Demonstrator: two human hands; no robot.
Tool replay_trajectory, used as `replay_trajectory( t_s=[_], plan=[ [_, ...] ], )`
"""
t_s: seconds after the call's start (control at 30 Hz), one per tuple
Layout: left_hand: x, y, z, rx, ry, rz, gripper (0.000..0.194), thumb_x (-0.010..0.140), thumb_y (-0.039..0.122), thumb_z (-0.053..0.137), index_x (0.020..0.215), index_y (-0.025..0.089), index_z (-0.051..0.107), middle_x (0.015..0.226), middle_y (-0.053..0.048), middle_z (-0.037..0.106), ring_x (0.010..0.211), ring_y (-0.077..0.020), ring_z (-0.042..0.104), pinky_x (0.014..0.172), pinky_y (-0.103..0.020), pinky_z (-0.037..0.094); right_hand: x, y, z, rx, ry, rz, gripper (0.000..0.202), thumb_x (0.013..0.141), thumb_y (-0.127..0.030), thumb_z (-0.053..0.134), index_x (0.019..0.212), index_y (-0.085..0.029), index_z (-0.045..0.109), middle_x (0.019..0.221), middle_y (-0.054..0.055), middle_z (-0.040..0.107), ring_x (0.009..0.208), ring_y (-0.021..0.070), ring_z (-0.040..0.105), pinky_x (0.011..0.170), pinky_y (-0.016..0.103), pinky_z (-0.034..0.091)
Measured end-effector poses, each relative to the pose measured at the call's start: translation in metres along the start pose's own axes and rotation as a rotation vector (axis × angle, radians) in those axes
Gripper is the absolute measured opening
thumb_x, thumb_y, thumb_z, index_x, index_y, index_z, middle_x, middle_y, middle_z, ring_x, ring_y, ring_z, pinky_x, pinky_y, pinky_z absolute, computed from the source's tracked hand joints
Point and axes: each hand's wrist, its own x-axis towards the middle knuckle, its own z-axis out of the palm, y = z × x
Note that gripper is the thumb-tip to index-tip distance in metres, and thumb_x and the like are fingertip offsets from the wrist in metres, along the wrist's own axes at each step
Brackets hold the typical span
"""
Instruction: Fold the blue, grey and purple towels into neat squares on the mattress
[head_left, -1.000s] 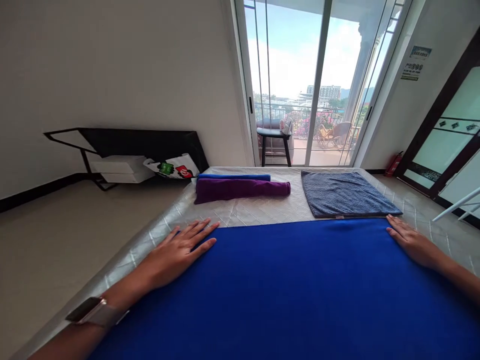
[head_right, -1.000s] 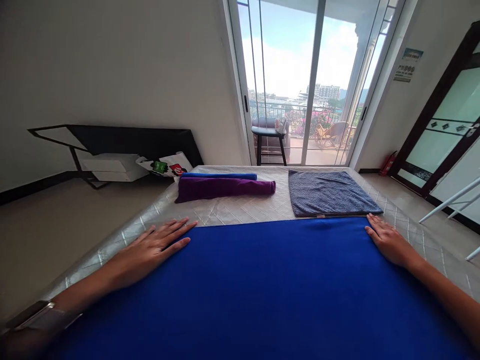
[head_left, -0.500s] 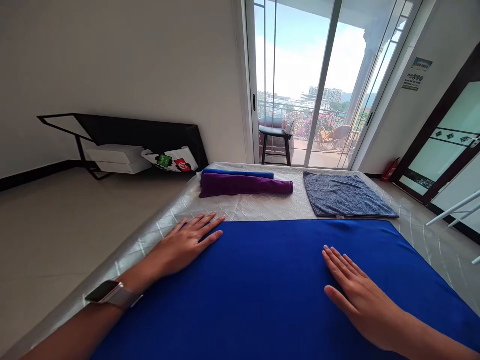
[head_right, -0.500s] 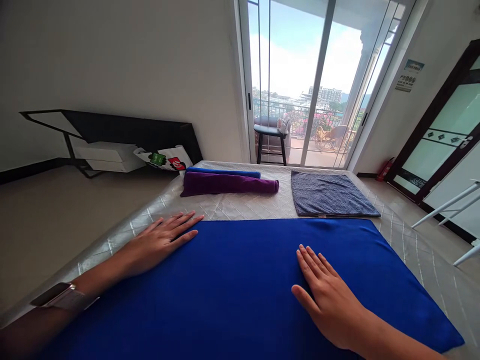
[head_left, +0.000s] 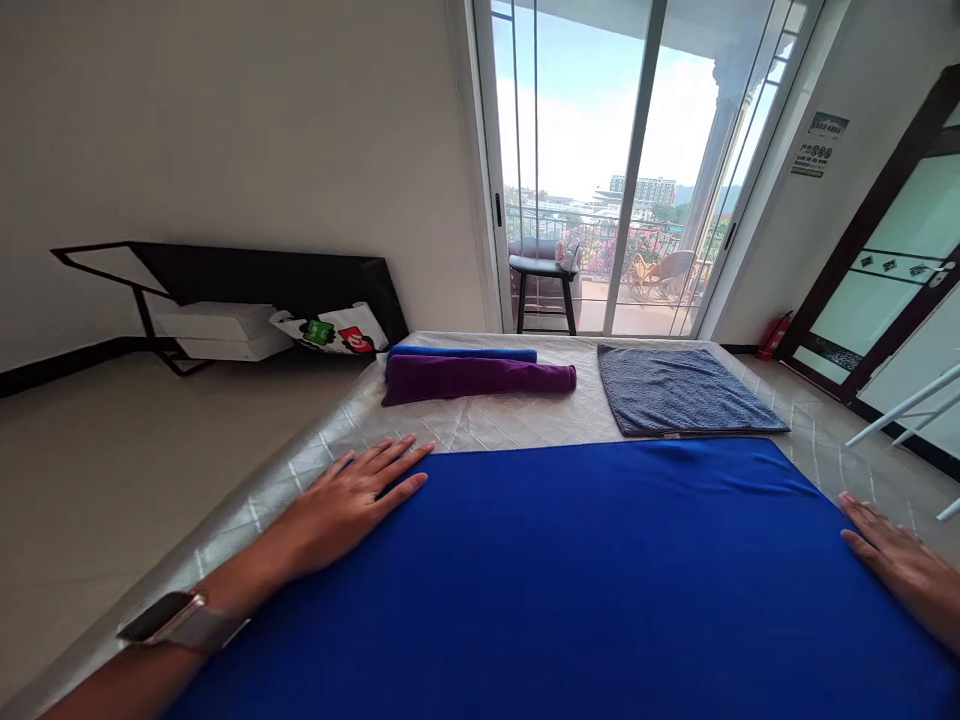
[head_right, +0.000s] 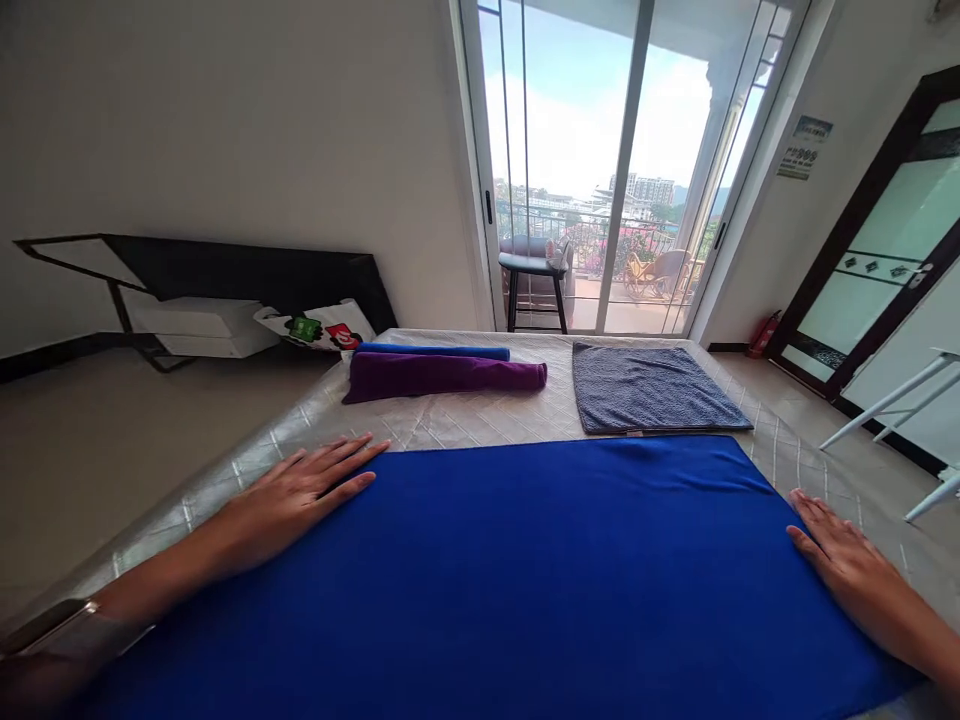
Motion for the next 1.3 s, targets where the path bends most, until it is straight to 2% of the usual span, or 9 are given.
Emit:
replay_trajectory(
  t_s=[0.23, 0.37, 0.43, 0.5, 0.57, 0.73, 0.83, 0.97, 1.3],
  plan=[
    [0.002, -0.006, 0.003, -0.128, -0.013, -0.092, 0.069, 0.095, 0.063, 0.019, 0.154, 0.031, 0.031, 0.158, 0.004, 0.036, 0.148, -0.0321, 0.028, 0.119, -0.056, 0.022, 0.075, -0.035, -0.051, 0.254, -0.080, 0.127, 0.052, 0.085, -0.062, 0.036, 0.094, -0.030, 0.077, 0.098, 0.007, 0.078, 0.089, 0.0335, 0.073, 0.083, 0.048, 0.059],
    [0.010, -0.014, -0.011, -0.138, -0.060, -0.022, 0.069, 0.092, 0.065, 0.021, 0.144, 0.030, 0.050, 0.151, 0.003, 0.049, 0.142, -0.0343, 0.039, 0.113, -0.054, 0.033, 0.125, -0.048, -0.041, 0.319, 0.027, 0.132, 0.045, 0.082, -0.056, 0.042, 0.084, -0.024, 0.074, 0.077, 0.006, 0.076, 0.069, 0.0260, 0.071, 0.067, 0.036, 0.055],
    [0.019, 0.004, -0.022, -0.107, -0.010, -0.010, 0.069, 0.088, 0.067, 0.027, 0.135, 0.028, 0.059, 0.144, -0.003, 0.057, 0.135, -0.0363, 0.048, 0.109, -0.053, 0.039, 0.134, -0.048, -0.028, 0.340, 0.081, 0.127, 0.043, 0.081, -0.055, 0.045, 0.083, -0.023, 0.073, 0.074, 0.005, 0.075, 0.069, 0.0251, 0.070, 0.065, 0.033, 0.053],
    [0.029, 0.051, -0.028, -0.072, 0.112, -0.030, 0.067, 0.084, 0.068, 0.036, 0.125, 0.024, 0.066, 0.134, -0.013, 0.065, 0.125, -0.0394, 0.056, 0.102, -0.054, 0.045, 0.135, -0.046, -0.018, 0.367, 0.102, 0.114, 0.042, 0.081, -0.057, 0.047, 0.083, -0.024, 0.073, 0.075, 0.004, 0.076, 0.070, 0.0248, 0.070, 0.065, 0.032, 0.052],
    [0.033, 0.128, -0.023, -0.133, 0.194, 0.085, 0.058, 0.089, 0.059, 0.036, 0.122, 0.022, 0.065, 0.123, -0.016, 0.069, 0.116, -0.0351, 0.062, 0.095, -0.049, 0.051, 0.133, -0.045, -0.013, 0.402, 0.093, 0.103, 0.043, 0.081, -0.059, 0.049, 0.084, -0.024, 0.073, 0.076, 0.004, 0.076, 0.069, 0.0242, 0.070, 0.065, 0.032, 0.051],
    [0.004, 0.358, 0.026, -0.158, 0.035, 0.901, 0.038, 0.092, 0.056, 0.046, 0.103, 0.026, 0.066, 0.087, -0.008, 0.073, 0.079, -0.0214, 0.068, 0.066, -0.037, 0.053, 0.130, -0.047, -0.017, 0.400, 0.060, 0.089, 0.045, 0.076, -0.063, 0.056, 0.085, -0.023, 0.072, 0.075, 0.005, 0.074, 0.068, 0.0230, 0.069, 0.064, 0.031, 0.050],
    [-0.014, 0.451, 0.045, -0.084, 0.014, 1.146, 0.040, 0.093, 0.060, 0.047, 0.102, 0.026, 0.065, 0.077, -0.005, 0.071, 0.067, -0.0186, 0.067, 0.050, -0.033, 0.044, 0.130, -0.048, -0.017, 0.360, 0.070, 0.072, 0.043, 0.077, -0.061, 0.056, 0.087, -0.023, 0.071, 0.072, 0.004, 0.072, 0.067, 0.0220, 0.068, 0.063, 0.030, 0.048],
    [-0.013, 0.495, 0.046, -0.046, 0.000, 1.172, 0.033, 0.099, 0.046, 0.043, 0.105, 0.020, 0.062, 0.079, -0.005, 0.071, 0.071, -0.0175, 0.069, 0.048, -0.028, 0.038, 0.131, -0.046, -0.014, 0.363, 0.088, 0.024, 0.039, 0.079, -0.058, 0.056, 0.087, -0.023, 0.072, 0.073, 0.003, 0.072, 0.066, 0.0203, 0.068, 0.060, 0.029, 0.047],
    [-0.002, 0.503, 0.075, -0.187, 0.061, 1.141, 0.022, 0.093, 0.036, 0.043, 0.093, 0.022, 0.060, 0.072, 0.002, 0.069, 0.067, -0.0168, 0.070, 0.044, -0.025, 0.032, 0.135, -0.043, -0.009, 0.434, 0.094, -0.078, 0.031, 0.079, -0.051, 0.055, 0.083, -0.024, 0.072, 0.075, 0.003, 0.074, 0.066, 0.0193, 0.067, 0.063, 0.029, 0.050]
  ],
)
